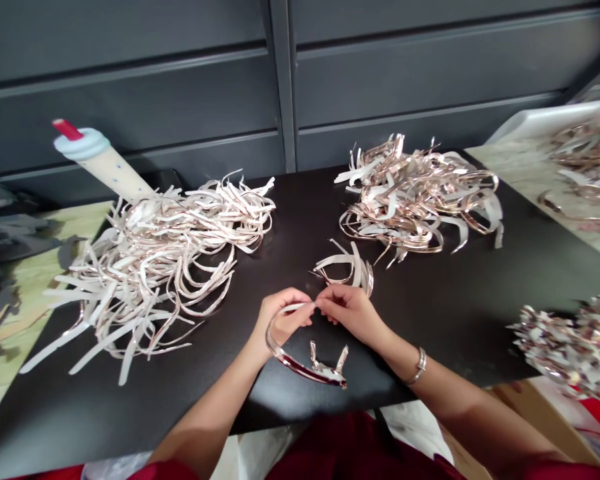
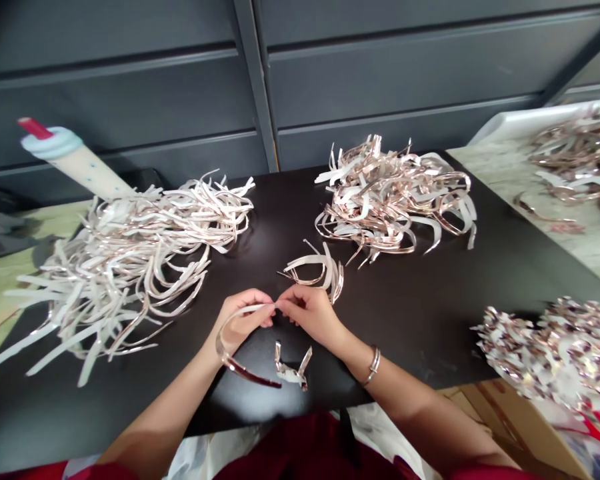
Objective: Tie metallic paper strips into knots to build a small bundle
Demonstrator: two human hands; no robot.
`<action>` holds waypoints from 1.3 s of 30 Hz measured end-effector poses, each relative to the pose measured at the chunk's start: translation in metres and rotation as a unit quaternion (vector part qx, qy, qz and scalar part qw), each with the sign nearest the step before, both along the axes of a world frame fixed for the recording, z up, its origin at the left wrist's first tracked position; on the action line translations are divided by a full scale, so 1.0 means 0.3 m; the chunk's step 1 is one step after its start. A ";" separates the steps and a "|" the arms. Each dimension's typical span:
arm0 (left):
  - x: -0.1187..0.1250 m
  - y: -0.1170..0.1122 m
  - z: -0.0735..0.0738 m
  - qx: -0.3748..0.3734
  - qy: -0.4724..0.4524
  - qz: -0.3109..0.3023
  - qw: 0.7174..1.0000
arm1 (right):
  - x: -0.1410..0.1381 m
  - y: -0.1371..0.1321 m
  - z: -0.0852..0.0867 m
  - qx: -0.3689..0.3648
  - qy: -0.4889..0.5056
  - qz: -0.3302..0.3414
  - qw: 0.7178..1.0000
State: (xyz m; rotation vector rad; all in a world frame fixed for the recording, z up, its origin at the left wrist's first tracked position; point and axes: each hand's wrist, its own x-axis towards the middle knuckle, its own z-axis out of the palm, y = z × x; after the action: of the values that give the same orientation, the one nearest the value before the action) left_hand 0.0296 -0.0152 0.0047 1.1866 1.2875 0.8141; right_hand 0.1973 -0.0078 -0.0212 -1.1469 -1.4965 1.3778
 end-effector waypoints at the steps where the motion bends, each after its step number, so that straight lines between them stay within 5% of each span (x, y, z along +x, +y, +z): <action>1: 0.003 -0.001 -0.005 0.001 0.000 -0.004 1.000 | -0.003 -0.004 -0.003 0.009 -0.008 -0.008 1.000; 7: 0.010 -0.013 -0.026 0.044 0.000 0.022 0.999 | -0.005 -0.024 0.002 0.176 -0.096 -0.056 0.978; 14: 0.009 -0.016 -0.030 0.069 0.024 0.005 0.997 | 0.005 -0.032 -0.007 0.342 -0.205 -0.008 0.917; 19: 0.003 -0.017 -0.033 0.006 0.001 -0.040 0.999 | 0.008 -0.036 -0.017 0.356 -0.273 0.026 0.893; 23: 0.011 -0.025 -0.040 -0.034 -0.032 -0.014 0.999 | 0.001 -0.032 -0.016 0.354 -0.288 0.001 0.890; 33: 0.031 -0.021 -0.038 -0.053 -0.031 0.026 0.998 | 0.014 -0.026 -0.001 0.259 -0.185 -0.017 0.948; 39: 0.015 -0.029 -0.049 0.024 0.049 -0.003 0.998 | 0.013 -0.035 -0.016 0.342 -0.247 -0.001 0.907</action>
State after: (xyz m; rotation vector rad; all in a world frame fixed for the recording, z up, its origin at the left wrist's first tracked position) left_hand 0.0340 -0.0238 -0.0101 1.2815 1.3511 0.7941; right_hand 0.2013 -0.0183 -0.0260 -1.0546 -2.0992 0.4587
